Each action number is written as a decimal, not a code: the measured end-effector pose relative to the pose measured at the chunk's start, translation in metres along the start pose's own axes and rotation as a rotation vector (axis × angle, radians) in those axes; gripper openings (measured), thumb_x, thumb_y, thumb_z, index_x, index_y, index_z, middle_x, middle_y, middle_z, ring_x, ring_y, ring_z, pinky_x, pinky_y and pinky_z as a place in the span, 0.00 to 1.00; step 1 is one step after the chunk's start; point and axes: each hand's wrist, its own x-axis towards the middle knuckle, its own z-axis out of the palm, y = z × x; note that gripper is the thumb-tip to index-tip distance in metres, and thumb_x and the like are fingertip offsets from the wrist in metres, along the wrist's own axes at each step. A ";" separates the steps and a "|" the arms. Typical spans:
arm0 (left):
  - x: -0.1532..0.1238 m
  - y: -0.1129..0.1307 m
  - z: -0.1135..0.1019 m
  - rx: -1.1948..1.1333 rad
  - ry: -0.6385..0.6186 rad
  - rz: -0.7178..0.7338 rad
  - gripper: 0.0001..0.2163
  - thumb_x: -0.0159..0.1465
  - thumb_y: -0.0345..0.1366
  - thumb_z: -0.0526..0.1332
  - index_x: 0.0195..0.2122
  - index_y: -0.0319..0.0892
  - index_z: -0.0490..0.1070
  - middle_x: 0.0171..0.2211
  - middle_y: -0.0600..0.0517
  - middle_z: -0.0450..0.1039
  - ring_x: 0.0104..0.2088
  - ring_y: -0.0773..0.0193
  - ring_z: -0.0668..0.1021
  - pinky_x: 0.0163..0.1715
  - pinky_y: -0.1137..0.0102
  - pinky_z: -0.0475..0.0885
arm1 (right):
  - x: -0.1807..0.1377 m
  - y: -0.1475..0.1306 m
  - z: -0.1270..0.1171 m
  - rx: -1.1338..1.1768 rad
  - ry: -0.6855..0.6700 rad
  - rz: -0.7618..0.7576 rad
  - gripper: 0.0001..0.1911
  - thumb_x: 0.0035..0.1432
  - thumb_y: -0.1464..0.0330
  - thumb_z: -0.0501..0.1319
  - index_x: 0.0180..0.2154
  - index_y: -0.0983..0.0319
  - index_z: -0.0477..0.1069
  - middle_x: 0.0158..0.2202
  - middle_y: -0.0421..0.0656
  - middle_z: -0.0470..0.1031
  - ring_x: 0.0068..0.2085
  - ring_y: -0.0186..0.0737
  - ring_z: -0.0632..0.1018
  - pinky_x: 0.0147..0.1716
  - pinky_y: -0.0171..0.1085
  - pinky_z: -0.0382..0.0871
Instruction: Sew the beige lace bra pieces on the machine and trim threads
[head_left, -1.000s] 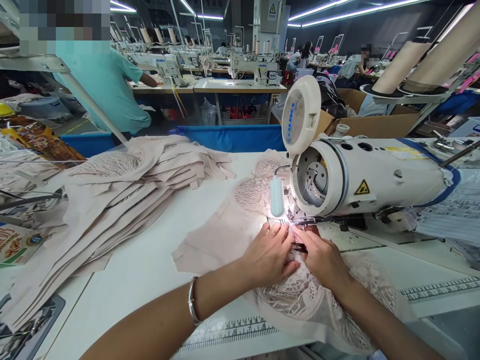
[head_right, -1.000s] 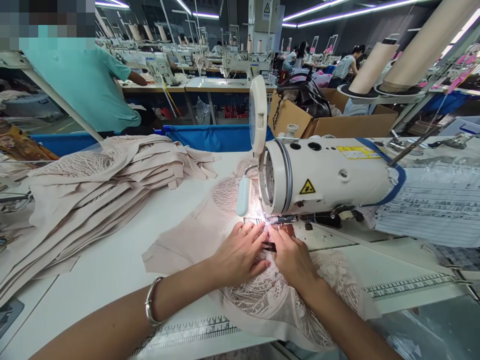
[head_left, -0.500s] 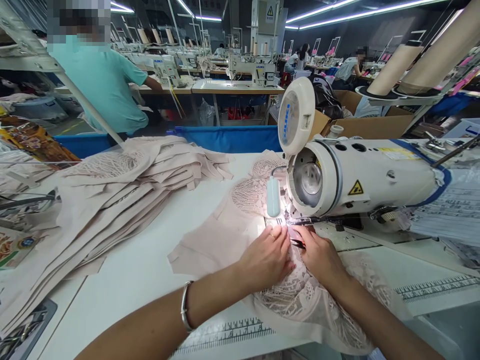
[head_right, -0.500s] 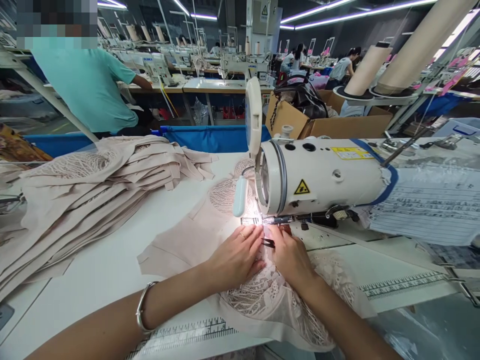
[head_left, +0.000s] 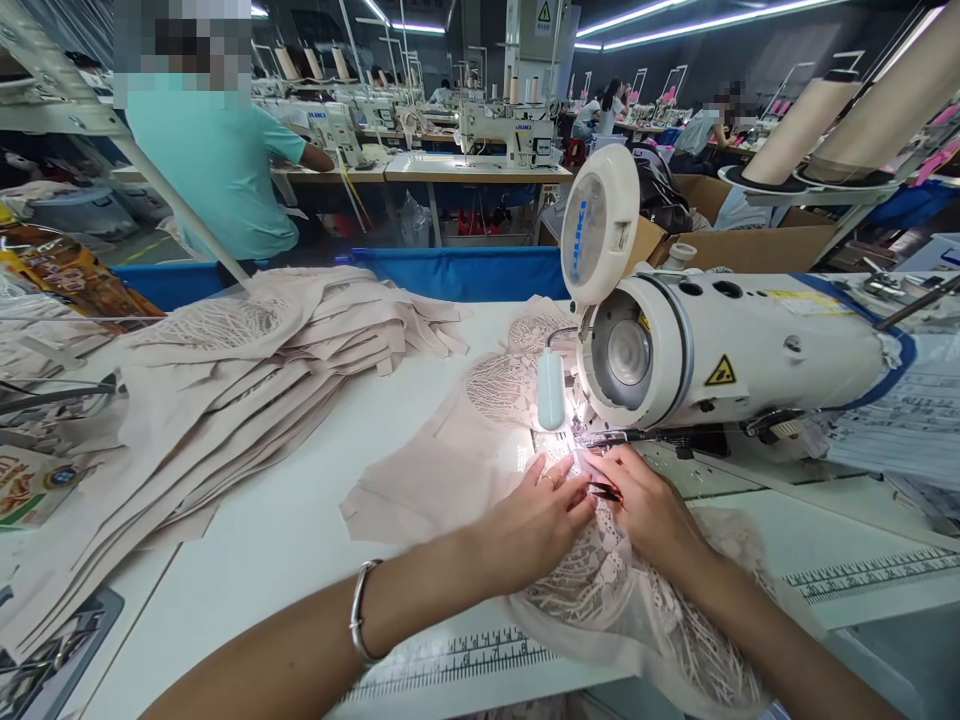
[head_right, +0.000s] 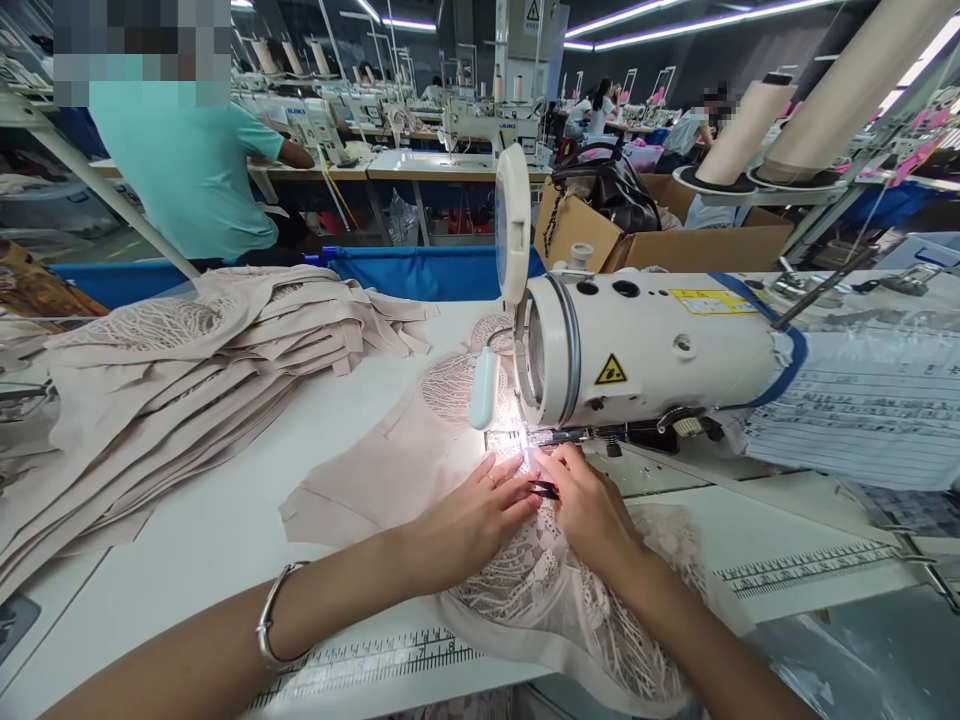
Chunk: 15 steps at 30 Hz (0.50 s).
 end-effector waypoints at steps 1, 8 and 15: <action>0.000 -0.001 0.000 -0.018 0.009 -0.002 0.14 0.72 0.31 0.52 0.55 0.38 0.71 0.60 0.39 0.71 0.65 0.44 0.68 0.62 0.48 0.64 | 0.001 0.001 0.000 -0.005 -0.008 -0.003 0.28 0.56 0.79 0.51 0.56 0.58 0.71 0.42 0.44 0.76 0.37 0.37 0.81 0.36 0.33 0.77; 0.005 -0.014 -0.009 -0.125 0.059 0.022 0.13 0.73 0.40 0.54 0.43 0.39 0.74 0.50 0.41 0.75 0.58 0.45 0.73 0.55 0.50 0.69 | 0.011 0.003 0.002 -0.094 -0.002 0.023 0.21 0.56 0.78 0.53 0.47 0.59 0.74 0.45 0.45 0.78 0.38 0.40 0.81 0.36 0.35 0.75; 0.006 -0.034 -0.016 -0.196 0.079 0.036 0.15 0.74 0.38 0.52 0.35 0.40 0.73 0.43 0.45 0.76 0.46 0.54 0.74 0.49 0.59 0.69 | 0.023 0.002 0.004 -0.094 -0.022 0.039 0.14 0.55 0.79 0.53 0.37 0.58 0.73 0.38 0.43 0.78 0.35 0.39 0.78 0.34 0.34 0.72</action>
